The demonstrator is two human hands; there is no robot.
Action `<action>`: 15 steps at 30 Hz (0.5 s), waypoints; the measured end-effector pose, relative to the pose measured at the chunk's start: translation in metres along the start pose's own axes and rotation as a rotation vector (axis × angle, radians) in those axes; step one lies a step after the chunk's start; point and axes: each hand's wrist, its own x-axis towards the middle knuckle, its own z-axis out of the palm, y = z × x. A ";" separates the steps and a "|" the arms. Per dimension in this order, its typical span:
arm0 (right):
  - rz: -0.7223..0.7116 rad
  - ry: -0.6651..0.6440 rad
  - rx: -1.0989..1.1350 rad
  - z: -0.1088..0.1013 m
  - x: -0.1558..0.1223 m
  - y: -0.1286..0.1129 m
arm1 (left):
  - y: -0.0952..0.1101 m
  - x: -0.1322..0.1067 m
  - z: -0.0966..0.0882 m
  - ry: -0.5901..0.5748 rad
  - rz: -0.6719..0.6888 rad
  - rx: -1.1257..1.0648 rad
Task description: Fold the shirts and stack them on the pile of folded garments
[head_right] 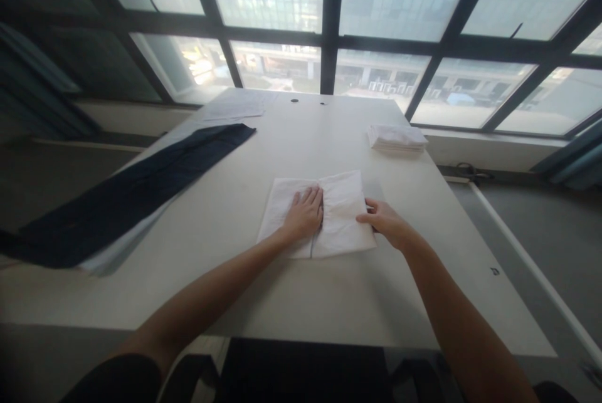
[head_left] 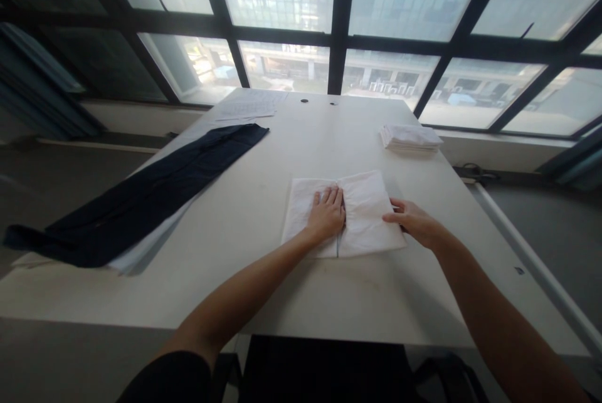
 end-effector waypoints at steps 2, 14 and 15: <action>-0.042 0.017 0.002 0.012 -0.003 -0.015 | -0.002 0.003 0.001 0.007 -0.016 -0.089; -0.436 -0.002 -0.461 0.125 0.021 -0.081 | -0.048 0.023 -0.040 0.056 -0.502 -1.434; -0.476 -0.062 -0.456 0.138 0.021 -0.079 | -0.053 0.019 -0.044 0.041 -0.550 -1.564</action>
